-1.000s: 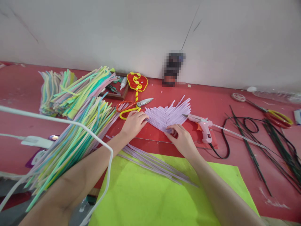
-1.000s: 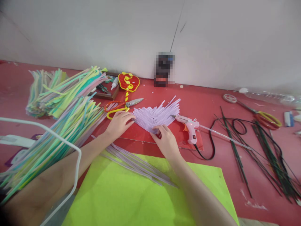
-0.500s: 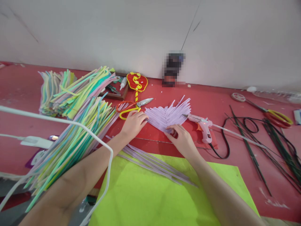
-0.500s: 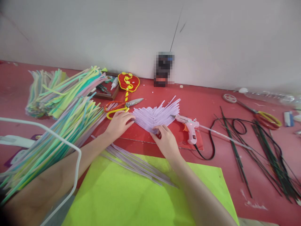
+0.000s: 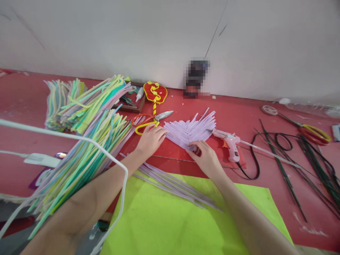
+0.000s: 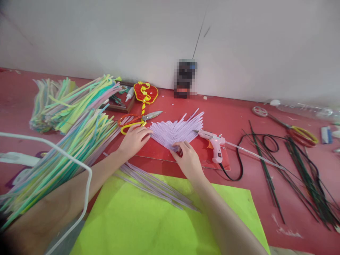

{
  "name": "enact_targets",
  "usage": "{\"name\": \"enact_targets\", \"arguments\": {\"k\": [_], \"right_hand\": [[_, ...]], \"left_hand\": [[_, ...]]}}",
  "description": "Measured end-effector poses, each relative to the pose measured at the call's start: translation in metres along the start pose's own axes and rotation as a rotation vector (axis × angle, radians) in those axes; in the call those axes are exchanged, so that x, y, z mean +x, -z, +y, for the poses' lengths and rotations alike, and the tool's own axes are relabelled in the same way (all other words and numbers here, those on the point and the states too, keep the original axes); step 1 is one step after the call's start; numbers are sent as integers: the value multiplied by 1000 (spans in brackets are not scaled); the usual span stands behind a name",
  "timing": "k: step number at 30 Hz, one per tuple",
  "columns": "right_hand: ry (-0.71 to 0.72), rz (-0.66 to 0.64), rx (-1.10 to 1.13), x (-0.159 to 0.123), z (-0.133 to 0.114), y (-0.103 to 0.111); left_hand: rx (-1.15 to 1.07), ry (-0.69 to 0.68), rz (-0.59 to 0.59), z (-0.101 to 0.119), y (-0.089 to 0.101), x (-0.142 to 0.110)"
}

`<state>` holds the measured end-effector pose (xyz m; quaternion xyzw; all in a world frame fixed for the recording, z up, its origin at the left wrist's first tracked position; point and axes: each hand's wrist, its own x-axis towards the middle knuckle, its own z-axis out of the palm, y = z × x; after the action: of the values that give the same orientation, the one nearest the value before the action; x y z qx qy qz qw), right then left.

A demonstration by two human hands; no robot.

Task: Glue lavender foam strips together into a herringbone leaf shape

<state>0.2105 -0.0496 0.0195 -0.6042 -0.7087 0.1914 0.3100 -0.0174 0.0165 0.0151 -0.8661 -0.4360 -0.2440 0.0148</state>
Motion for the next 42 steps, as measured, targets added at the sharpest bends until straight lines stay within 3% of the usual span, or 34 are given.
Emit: {"name": "enact_targets", "arguments": {"k": [12, 23, 34, 42], "right_hand": [[-3, -6, 14, 0, -1, 1], [0, -4, 9, 0, 0, 0], [8, 2, 5, -1, -1, 0], [0, -13, 9, 0, -1, 1]], "left_hand": [[-46, 35, 95, 1, 3, 0], [-408, 245, 175, -11, -2, 2], [-289, 241, 209, -7, 1, 2], [-419, 164, 244, -5, 2, 2]]}}
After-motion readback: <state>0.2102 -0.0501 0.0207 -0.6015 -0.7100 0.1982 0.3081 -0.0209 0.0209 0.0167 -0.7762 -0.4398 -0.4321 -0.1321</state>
